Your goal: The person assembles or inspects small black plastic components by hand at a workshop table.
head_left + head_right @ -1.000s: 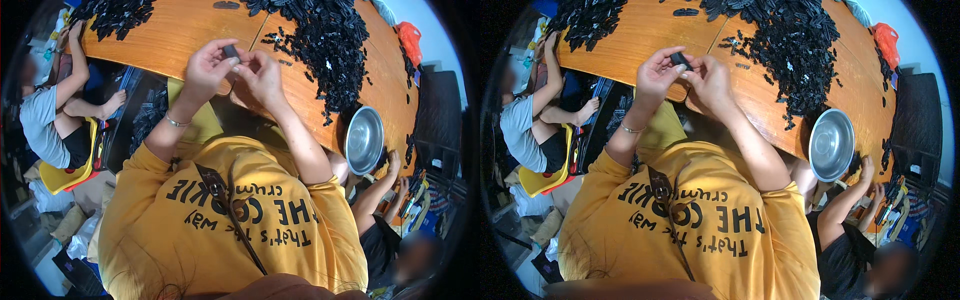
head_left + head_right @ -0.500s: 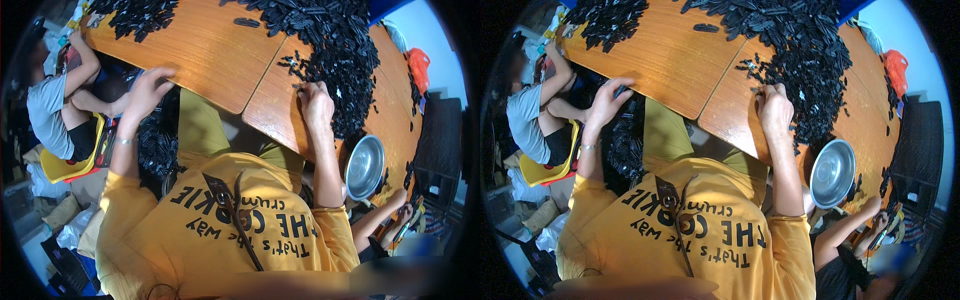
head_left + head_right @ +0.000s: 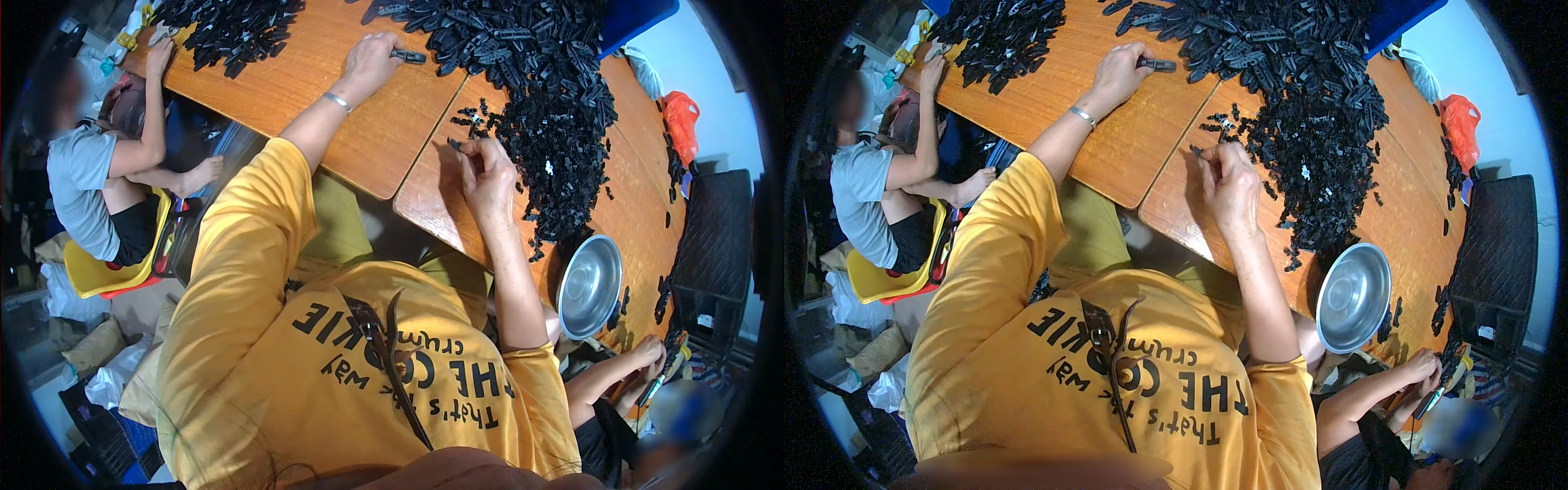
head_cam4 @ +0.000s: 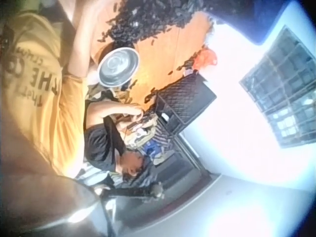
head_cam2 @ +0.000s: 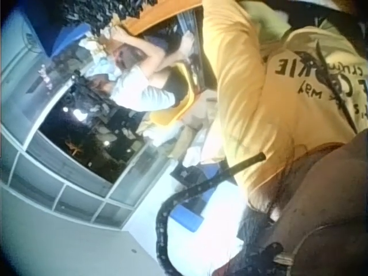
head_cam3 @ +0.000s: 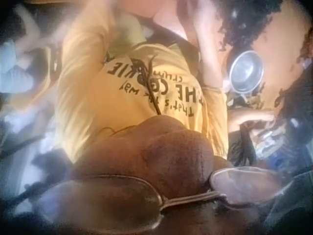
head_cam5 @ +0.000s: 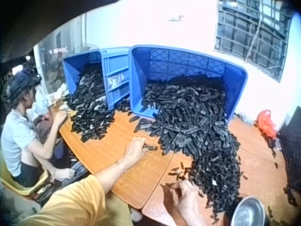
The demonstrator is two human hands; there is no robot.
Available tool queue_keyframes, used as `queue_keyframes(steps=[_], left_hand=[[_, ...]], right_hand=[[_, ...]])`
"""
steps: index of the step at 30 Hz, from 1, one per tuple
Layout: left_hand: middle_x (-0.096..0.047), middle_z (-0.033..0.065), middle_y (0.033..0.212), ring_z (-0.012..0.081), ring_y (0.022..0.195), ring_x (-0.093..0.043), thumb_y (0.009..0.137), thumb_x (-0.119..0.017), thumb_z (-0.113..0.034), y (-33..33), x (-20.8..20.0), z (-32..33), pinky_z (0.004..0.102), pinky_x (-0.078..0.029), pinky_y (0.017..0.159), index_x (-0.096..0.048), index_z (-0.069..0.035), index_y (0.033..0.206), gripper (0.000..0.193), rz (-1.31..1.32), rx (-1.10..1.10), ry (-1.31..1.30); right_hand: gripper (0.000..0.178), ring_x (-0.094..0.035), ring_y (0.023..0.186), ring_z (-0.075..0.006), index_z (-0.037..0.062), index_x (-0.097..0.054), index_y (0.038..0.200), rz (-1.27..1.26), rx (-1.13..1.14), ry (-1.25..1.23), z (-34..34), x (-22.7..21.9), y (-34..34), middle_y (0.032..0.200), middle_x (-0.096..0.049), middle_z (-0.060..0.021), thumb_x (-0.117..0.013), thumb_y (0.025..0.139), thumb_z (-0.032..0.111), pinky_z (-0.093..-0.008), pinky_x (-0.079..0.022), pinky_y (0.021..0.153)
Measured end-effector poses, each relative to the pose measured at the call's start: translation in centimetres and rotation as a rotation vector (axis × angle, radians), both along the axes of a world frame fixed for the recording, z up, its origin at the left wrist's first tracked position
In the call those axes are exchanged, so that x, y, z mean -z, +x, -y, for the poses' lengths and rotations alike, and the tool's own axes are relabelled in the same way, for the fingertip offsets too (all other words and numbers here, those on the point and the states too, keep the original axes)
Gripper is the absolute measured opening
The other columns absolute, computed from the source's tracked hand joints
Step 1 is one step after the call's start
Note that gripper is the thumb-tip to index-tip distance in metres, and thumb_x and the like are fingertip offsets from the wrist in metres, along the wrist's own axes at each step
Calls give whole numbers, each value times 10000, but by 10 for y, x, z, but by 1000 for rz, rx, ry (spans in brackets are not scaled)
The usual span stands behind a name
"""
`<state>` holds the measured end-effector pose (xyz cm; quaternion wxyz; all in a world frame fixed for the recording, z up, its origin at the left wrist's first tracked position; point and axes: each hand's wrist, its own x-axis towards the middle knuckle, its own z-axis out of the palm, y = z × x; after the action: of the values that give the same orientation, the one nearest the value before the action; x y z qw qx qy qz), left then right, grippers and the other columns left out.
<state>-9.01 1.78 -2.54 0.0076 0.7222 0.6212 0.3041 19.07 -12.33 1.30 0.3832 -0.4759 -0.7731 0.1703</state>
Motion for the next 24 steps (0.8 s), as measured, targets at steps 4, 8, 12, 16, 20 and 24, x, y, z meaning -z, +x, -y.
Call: queue_keyframes(steps=[4,8,12,16,20,24], left_hand=[[-704,55,897,158,825,-672,894,-772,-39,20,-33,45,303,-544,744,-718,-75,1127,241,367,164,-129],[-688,10,939,57,883,-638,903,-751,-5,31,-60,82,232,-527,769,-709,-40,1141,244,883,356,-309],[-701,5,1042,56,952,-650,918,-740,9,39,-77,99,222,-547,841,-691,-7,1175,262,993,496,-290],[-711,24,1073,80,987,-676,933,-721,25,48,-93,113,230,-563,881,-684,-8,1196,268,1024,578,-307],[-712,32,1077,95,1006,-689,943,-713,30,51,-93,114,234,-569,898,-679,0,1202,263,1049,610,-302],[-715,46,1093,104,1015,-695,945,-717,30,52,-91,116,233,-574,913,-672,4,1208,268,1066,632,-342]], right_hand=[[135,-698,734,-265,8,-666,908,-198,-46,87,-7,-23,-19,878,-660,-135,-769,847,-53,-337,-564,632],[141,-691,734,-212,4,-662,896,-330,-82,204,-15,-42,-35,896,-672,-117,-763,845,-79,-304,-561,623],[163,-655,702,-149,10,-666,899,-379,-81,268,-17,-53,-41,895,-673,-92,-778,837,-90,-263,-534,602],[176,-640,691,-128,17,-669,907,-366,-91,320,-16,-57,-40,898,-673,-84,-793,835,-84,-255,-517,580],[177,-637,689,-129,22,-672,908,-329,-85,332,-12,-58,-36,901,-674,-83,-796,835,-80,-252,-516,583],[184,-622,690,-120,29,-675,921,-336,-100,314,-12,-59,-34,927,-677,-78,-794,834,-82,-247,-504,583]])
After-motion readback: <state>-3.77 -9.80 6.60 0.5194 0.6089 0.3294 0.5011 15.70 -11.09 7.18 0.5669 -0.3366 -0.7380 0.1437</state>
